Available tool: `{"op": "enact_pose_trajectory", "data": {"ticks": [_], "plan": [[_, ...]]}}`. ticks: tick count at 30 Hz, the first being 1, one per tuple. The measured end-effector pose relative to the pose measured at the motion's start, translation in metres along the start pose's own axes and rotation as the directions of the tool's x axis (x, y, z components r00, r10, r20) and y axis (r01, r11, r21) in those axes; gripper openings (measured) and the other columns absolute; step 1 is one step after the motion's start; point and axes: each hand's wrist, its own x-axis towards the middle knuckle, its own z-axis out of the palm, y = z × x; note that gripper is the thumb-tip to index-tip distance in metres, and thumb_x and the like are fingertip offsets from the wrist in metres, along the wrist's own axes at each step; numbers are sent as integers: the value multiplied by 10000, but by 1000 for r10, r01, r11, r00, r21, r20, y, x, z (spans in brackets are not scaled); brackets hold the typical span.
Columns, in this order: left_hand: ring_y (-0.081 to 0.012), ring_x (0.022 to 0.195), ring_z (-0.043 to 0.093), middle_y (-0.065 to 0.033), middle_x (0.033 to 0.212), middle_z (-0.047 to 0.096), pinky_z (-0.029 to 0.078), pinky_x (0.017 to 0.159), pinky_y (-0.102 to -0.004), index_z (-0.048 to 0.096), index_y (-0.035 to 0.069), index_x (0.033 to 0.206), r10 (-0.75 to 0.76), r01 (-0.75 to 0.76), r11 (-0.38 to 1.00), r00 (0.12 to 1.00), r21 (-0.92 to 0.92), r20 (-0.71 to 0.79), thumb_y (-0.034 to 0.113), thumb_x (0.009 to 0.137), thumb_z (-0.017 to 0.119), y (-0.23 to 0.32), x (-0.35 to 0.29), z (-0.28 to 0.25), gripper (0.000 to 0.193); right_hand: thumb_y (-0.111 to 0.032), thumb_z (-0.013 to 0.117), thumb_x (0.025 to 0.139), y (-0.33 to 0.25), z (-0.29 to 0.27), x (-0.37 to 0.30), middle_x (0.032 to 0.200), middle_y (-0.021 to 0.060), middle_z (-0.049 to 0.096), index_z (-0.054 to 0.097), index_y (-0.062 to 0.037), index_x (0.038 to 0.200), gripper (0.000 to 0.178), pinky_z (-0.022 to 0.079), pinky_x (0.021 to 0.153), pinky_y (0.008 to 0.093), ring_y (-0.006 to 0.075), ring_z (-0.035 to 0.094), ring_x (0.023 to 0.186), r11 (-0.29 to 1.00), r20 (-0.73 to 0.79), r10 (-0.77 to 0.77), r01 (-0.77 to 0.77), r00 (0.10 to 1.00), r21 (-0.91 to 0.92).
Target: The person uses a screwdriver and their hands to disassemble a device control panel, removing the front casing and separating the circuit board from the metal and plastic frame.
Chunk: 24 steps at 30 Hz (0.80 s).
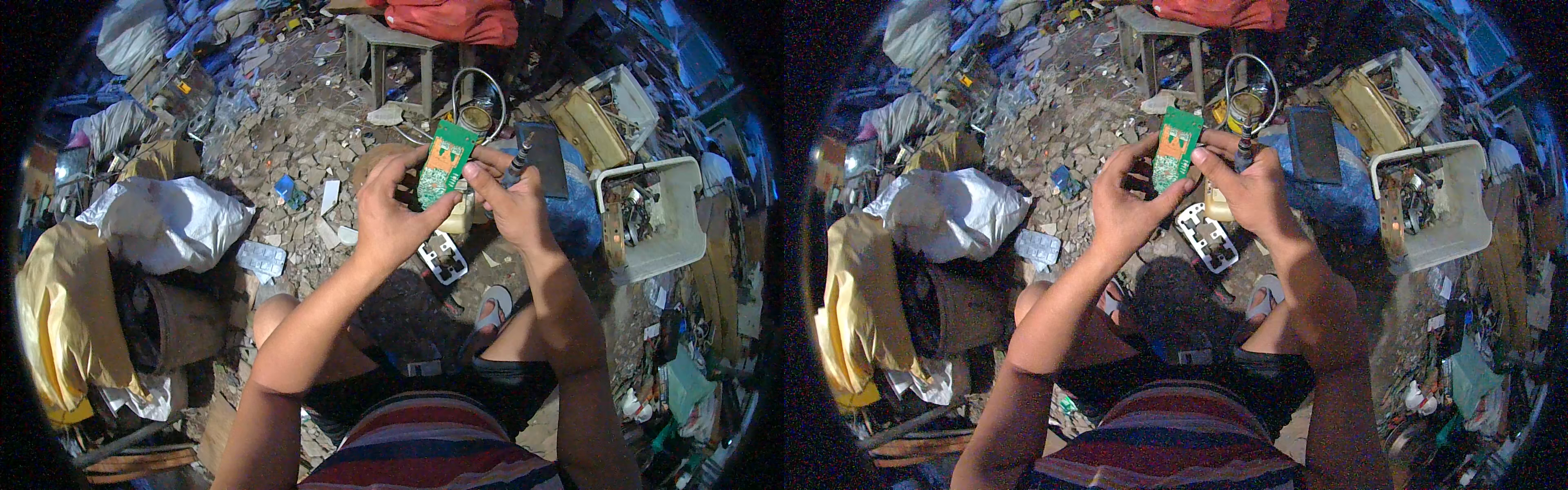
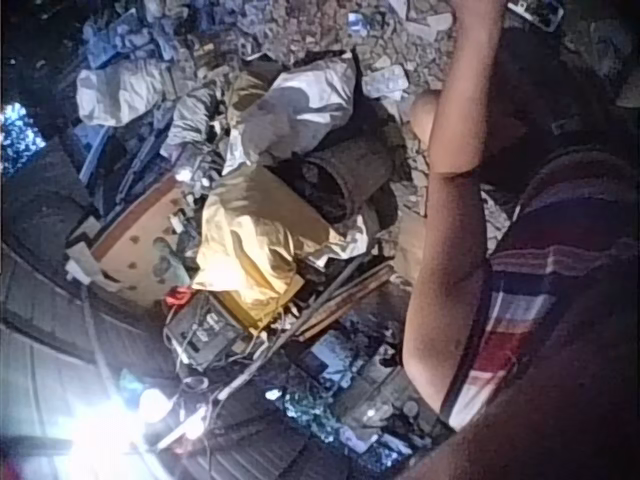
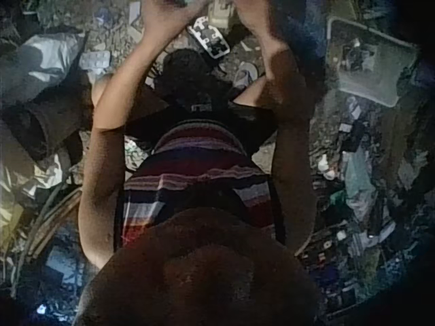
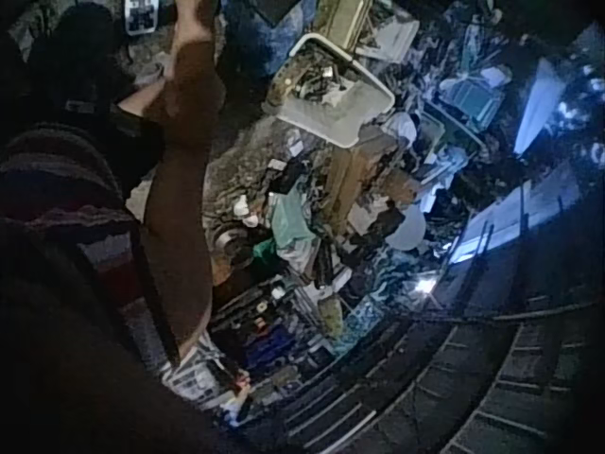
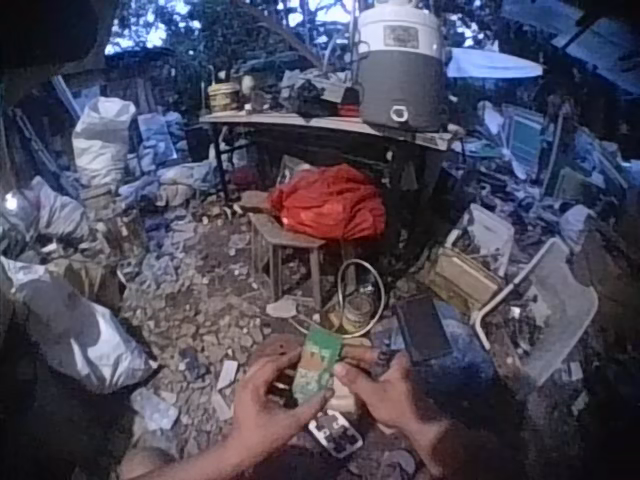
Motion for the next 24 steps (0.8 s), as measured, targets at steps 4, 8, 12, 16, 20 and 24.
{"op": "enact_pose_trajectory", "data": {"ticks": [4,8,12,16,20,24], "plan": [[-217,812,612,-121,938,622,495,733,-313,604,18,1066,-27,27,999,999,17,20,168,608,801,-1,-1,-1,521,-184,643,843,1,0,0,900,83,664,624,32,1029,285,465,705,246,96,579,787,999,18,38,-38,999,17],[-171,854,613,-86,993,625,492,766,-300,550,4,1177,-206,253,928,960,-273,191,176,724,746,-9,-4,-1,522,-196,633,846,-8,1,-1,885,69,662,631,10,1037,280,458,656,237,80,567,747,1000,7,-13,13,1000,3],[-159,958,588,-80,1075,605,469,839,-294,456,-16,1268,-243,470,601,878,-647,411,224,867,609,-8,-2,-6,492,-197,632,843,-11,-3,2,836,40,647,639,-5,1036,273,450,634,222,65,554,716,999,-34,34,-35,999,-4],[-170,1038,553,-93,1143,577,425,921,-316,434,-8,1286,-169,503,404,862,-764,478,280,911,534,-12,-2,-2,483,-154,662,815,-9,-1,0,784,14,630,648,-16,1023,250,445,619,214,56,544,686,999,-28,-46,45,999,-20],[-166,1056,538,-93,1148,574,413,934,-321,441,-1,1281,-179,524,348,851,-778,493,273,914,529,-11,-3,-2,466,-113,693,781,-6,3,-1,764,7,624,654,-35,1019,253,438,604,208,52,540,674,996,3,-87,87,996,5],[-164,1044,544,-91,1143,575,423,923,-314,446,3,1277,-169,535,331,844,-777,510,280,912,533,-11,-3,-3,466,-113,695,777,-4,2,-1,761,7,625,658,-47,1020,255,438,602,204,48,544,678,996,20,-92,92,996,-10]]}}
